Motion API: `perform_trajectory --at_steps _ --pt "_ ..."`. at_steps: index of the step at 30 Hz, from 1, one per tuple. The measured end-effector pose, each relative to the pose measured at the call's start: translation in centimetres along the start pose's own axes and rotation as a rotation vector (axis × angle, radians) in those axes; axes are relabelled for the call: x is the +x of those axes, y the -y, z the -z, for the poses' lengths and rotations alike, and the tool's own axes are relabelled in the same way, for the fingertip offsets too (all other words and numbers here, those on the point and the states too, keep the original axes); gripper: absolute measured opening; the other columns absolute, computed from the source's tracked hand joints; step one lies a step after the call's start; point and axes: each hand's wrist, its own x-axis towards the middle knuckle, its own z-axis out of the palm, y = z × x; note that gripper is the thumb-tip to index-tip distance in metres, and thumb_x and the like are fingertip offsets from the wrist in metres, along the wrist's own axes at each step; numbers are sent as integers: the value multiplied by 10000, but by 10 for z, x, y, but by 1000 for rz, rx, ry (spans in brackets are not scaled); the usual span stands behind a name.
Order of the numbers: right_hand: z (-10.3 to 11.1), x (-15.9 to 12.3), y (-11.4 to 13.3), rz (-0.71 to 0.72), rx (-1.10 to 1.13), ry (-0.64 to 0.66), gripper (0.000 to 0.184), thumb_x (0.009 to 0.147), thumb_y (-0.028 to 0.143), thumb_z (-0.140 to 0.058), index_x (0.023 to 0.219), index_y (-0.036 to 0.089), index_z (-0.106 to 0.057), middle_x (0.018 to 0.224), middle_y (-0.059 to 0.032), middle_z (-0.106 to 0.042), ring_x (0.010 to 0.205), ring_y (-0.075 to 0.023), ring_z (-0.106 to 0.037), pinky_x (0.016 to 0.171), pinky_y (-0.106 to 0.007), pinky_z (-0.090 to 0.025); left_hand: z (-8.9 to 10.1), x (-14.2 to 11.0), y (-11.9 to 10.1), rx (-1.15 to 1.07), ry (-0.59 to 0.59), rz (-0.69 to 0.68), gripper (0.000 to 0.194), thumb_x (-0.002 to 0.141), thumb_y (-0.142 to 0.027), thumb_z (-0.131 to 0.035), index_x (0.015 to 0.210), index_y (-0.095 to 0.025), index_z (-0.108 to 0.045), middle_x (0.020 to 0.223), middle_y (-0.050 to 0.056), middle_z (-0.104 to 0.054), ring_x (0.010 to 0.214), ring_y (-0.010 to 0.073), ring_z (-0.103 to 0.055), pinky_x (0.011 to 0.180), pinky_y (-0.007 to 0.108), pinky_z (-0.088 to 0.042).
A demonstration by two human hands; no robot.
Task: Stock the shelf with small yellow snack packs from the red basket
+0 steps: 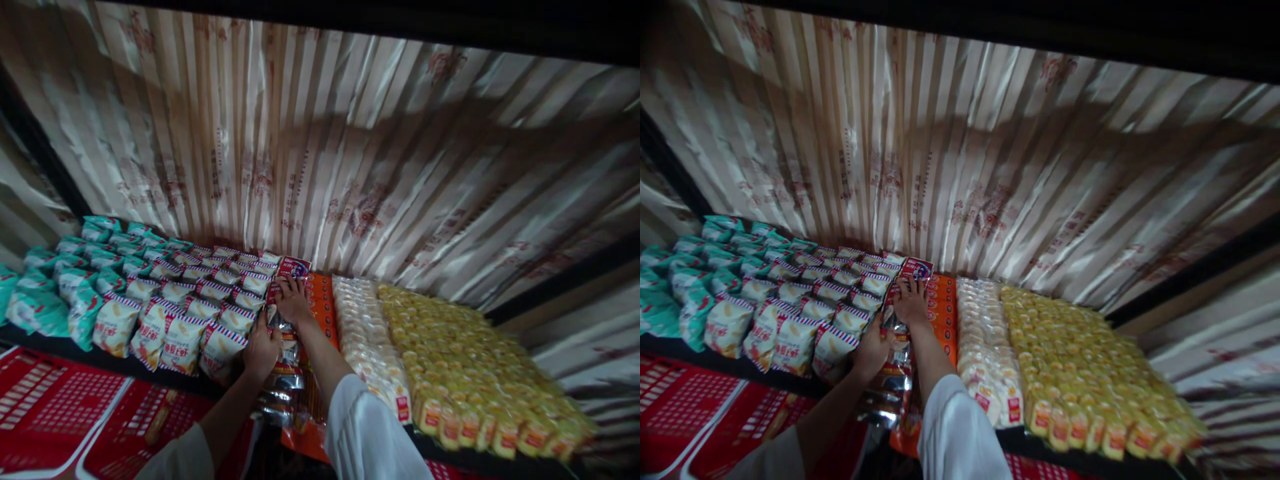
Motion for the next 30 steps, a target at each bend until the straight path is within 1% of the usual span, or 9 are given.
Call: perform_trajectory --at_steps 4,6,9,14,20,24,26,28,30 --pt "12 8 2 -15 -7 -9 522 865 445 -376 1374 338 -331 1494 -4 -239 1380 -271 -118 1080 -523 -79 4 -4 -6 24 13 33 575 838 -229 -435 1378 -71 -312 1363 154 -440 1248 234 -417 1040 310 -314" --pt "15 14 2 -12 -17 -31 544 861 505 -367 1374 327 -343 1503 -19 -211 1385 -287 -89 1082 -522 -50 4 -5 -7 36 8 15 584 835 -227 -439 1391 -109 -304 1376 136 -427 1251 231 -412 1038 315 -317" --pt "16 24 0 -29 -13 -11 553 854 555 -354 1349 313 -401 1498 -44 -226 1381 -325 -89 1078 -524 -67 1 -6 -5 41 -3 -35 554 842 -232 -421 1386 -173 -335 1370 110 -433 1229 224 -436 1022 319 -338" --pt "10 33 -5 -53 -8 59 560 839 584 -366 1328 319 -433 1478 -60 -276 1367 -348 -138 1064 -538 -111 -5 -4 1 50 -36 -24 521 840 -236 -411 1360 -253 -389 1335 77 -472 1191 225 -474 980 315 -386" --pt "4 38 -7 -43 -2 79 581 815 610 -395 1327 337 -428 1461 -62 -312 1354 -330 -200 1055 -532 -153 -7 -3 -1 46 -65 -39 516 827 -198 -415 1340 -248 -421 1304 72 -499 1161 225 -493 983 319 -380" --pt "9 39 -6 -69 40 112 594 830 630 -342 1345 339 -398 1480 -58 -269 1371 -314 -154 1068 -532 -118 -4 -5 -4 104 -26 -31 521 838 -196 -397 1359 -216 -396 1289 91 -496 1152 225 -492 978 314 -380" --pt "14 37 -4 -73 65 66 577 851 604 -328 1364 343 -360 1499 -45 -219 1384 -302 -98 1076 -528 -93 -1 -6 -5 143 -14 -23 519 849 -222 -397 1368 -218 -382 1281 97 -495 1135 229 -501 964 317 -391" --pt "19 31 -4 -34 86 -36 540 857 556 -377 1357 354 -369 1509 -17 -183 1390 -294 -45 1086 -516 -78 1 -6 -6 161 -3 -28 518 859 -249 -391 1376 -220 -368 1281 103 -492 1128 233 -505 963 322 -392" --pt "24 23 -6 -18 130 -165 499 868 462 -416 1348 330 -391 1512 -9 -169 1392 -270 -51 1099 -479 -97 3 -7 -6 167 5 -27 521 859 -267 -400 1377 -223 -364 1272 104 -500 1145 240 -494 962 327 -393"
